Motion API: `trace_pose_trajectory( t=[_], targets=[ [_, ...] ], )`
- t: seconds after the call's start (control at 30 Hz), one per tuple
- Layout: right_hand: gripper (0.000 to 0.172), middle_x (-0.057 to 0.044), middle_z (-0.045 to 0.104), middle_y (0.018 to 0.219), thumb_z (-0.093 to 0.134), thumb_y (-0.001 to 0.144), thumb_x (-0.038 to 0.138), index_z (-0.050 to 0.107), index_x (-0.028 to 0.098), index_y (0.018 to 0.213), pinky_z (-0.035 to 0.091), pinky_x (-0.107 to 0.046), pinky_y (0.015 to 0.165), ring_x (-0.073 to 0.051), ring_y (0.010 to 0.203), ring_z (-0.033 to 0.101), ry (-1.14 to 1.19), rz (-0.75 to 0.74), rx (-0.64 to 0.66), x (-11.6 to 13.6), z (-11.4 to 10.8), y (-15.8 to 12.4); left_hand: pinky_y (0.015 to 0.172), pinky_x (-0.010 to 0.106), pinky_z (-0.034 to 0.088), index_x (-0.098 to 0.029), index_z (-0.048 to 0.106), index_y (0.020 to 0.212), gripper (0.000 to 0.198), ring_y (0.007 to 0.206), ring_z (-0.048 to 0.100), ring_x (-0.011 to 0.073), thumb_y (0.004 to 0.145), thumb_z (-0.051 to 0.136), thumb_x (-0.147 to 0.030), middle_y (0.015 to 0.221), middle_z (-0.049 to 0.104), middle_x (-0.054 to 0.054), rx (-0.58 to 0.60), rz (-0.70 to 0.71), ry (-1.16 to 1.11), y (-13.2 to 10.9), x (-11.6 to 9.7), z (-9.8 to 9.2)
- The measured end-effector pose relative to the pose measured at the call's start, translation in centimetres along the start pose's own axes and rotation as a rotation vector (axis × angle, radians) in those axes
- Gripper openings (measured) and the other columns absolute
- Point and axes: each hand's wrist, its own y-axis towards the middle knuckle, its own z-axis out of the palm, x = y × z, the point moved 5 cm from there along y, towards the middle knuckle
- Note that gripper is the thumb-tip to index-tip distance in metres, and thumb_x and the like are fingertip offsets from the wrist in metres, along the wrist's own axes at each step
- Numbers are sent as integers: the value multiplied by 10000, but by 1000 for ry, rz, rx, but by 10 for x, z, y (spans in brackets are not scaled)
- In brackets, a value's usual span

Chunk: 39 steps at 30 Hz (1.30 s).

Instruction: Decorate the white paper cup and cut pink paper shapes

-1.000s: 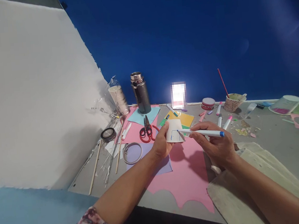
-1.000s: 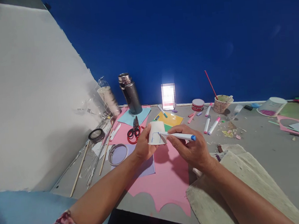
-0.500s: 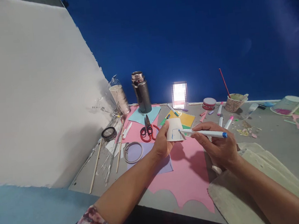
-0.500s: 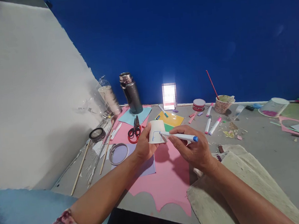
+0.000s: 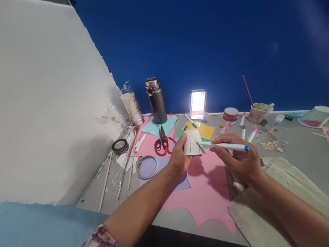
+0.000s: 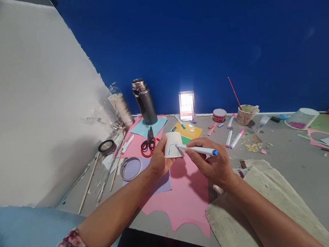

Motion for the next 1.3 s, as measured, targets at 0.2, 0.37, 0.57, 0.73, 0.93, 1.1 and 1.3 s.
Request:
trace_pose_trajectory(
  t=[0.2, 0.37, 0.57, 0.73, 0.93, 1.1, 1.3],
  targets=[
    [39, -38, 774, 808, 683, 950, 258, 717, 243, 961, 524, -286, 526, -169, 598, 691, 3, -7, 32, 3, 2, 1, 737, 357, 559, -160, 690, 1163, 456, 893, 691, 248, 943, 624, -555, 1029, 744, 115, -1, 16, -3, 1, 3, -1],
    [43, -33, 782, 808, 676, 947, 225, 714, 242, 959, 513, -276, 507, -163, 587, 689, 33, -27, 43, 5, 3, 1, 836, 381, 571, -157, 710, 1138, 480, 988, 705, 273, 891, 686, -568, 1083, 755, 119, 13, 37, -3, 2, 4, 1],
    [36, -28, 784, 810, 684, 945, 211, 709, 232, 958, 513, -259, 506, -155, 595, 693, 62, -51, 51, 7, 3, 1, 865, 389, 569, -149, 719, 1130, 493, 1055, 702, 294, 884, 695, -576, 1097, 756, 129, 22, 41, 2, 0, 3, 3],
    [41, -38, 784, 808, 684, 947, 239, 724, 236, 944, 523, -269, 518, -167, 617, 703, 41, -29, 49, 4, 3, 1, 841, 364, 558, -150, 718, 1100, 493, 993, 690, 263, 853, 733, -575, 1059, 746, 108, -2, 44, 4, 0, 3, 1],
    [42, -55, 793, 818, 705, 926, 241, 740, 222, 938, 549, -276, 531, -185, 636, 722, 71, -24, 63, 6, 4, 1, 826, 327, 534, -149, 712, 1055, 470, 965, 675, 237, 848, 744, -570, 1008, 729, 91, 9, 52, 8, 0, 3, 1],
    [54, -58, 792, 819, 693, 930, 243, 741, 219, 932, 559, -279, 532, -189, 643, 727, 110, -33, 81, 8, 4, -1, 755, 335, 524, -155, 700, 1039, 462, 847, 666, 227, 875, 708, -586, 902, 706, 72, 14, 35, 27, 1, 3, 0],
    [59, -57, 795, 834, 695, 941, 271, 736, 230, 939, 586, -297, 580, -195, 696, 741, 138, -26, 92, 7, 6, -2, 743, 326, 521, -159, 701, 990, 438, 831, 664, 223, 888, 690, -585, 879, 705, 72, 8, 41, 31, 1, 3, 0]
  ],
)
